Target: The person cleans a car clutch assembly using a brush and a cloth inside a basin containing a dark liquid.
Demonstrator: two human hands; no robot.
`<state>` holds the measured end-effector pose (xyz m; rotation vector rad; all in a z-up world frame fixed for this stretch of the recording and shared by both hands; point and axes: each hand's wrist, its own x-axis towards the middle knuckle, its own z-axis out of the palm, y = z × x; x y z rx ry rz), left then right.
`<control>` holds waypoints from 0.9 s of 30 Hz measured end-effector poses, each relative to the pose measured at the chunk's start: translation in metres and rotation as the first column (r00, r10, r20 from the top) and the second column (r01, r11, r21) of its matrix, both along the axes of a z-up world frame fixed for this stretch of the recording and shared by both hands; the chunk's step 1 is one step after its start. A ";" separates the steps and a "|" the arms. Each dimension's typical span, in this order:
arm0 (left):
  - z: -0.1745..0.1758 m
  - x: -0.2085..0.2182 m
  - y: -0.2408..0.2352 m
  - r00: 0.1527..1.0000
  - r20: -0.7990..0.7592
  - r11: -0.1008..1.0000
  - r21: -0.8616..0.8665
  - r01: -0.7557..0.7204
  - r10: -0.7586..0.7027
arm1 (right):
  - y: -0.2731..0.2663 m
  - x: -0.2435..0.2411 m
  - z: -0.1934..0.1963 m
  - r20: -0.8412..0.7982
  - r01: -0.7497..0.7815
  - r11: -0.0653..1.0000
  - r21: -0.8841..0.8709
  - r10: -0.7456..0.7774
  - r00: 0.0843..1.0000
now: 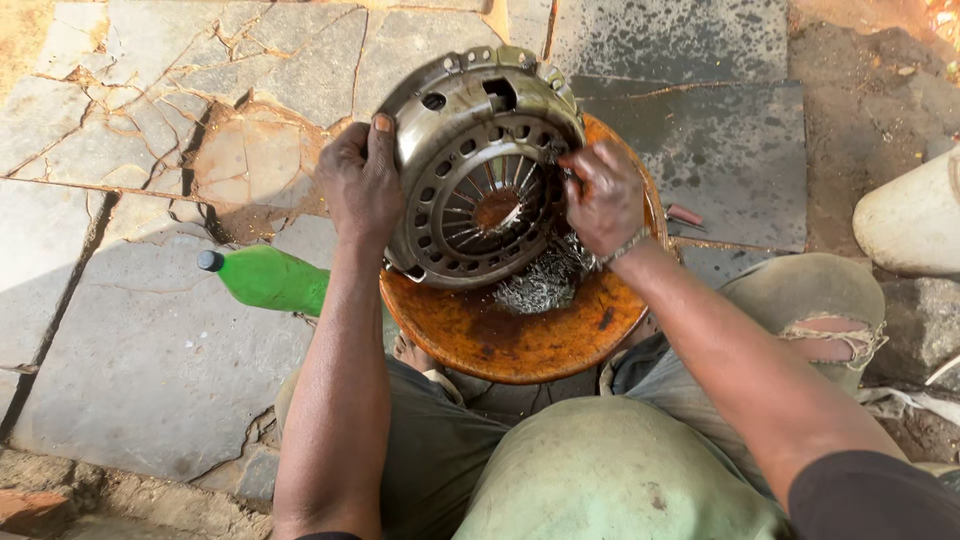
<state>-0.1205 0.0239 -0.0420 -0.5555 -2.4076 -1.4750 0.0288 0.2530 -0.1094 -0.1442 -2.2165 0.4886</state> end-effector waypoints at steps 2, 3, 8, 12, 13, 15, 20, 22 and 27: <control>-0.001 -0.001 -0.001 1.000 0.031 1.000 -0.004 -0.005 0.005 | 0.001 -0.005 -0.004 0.023 0.006 0.995 -0.098 -0.003 1.000; -0.002 -0.002 -0.002 0.999 0.034 1.000 0.008 0.005 -0.005 | -0.001 -0.009 -0.006 0.002 0.023 0.993 -0.118 -0.023 1.000; -0.005 -0.004 0.000 0.999 0.049 0.999 0.036 0.023 -0.025 | -0.034 -0.041 0.003 -0.196 -0.074 0.997 -0.036 0.065 0.978; -0.002 0.001 0.000 1.000 0.026 1.000 0.014 0.015 -0.015 | -0.046 -0.044 0.019 -0.169 -0.299 0.954 0.022 0.299 0.939; -0.002 0.003 -0.002 1.000 0.022 1.000 0.018 0.021 -0.021 | -0.041 -0.036 0.018 -0.124 -0.207 0.974 0.089 0.217 0.968; 0.000 0.005 -0.002 0.999 0.031 1.000 0.013 0.028 -0.028 | -0.017 -0.018 0.012 -0.047 -0.109 0.993 0.041 0.111 0.993; -0.003 0.004 -0.004 0.999 0.034 1.000 -0.013 0.020 -0.019 | 0.020 0.032 -0.056 0.477 -0.022 0.991 -0.131 0.082 0.875; -0.003 0.002 -0.003 1.000 0.008 0.999 -0.053 -0.011 0.011 | 0.019 0.038 -0.075 0.760 -0.131 0.983 -0.129 0.183 0.624; -0.002 0.003 -0.005 0.999 0.012 0.999 0.020 0.032 -0.032 | -0.019 0.041 -0.091 0.735 -0.102 0.987 0.123 -0.021 0.678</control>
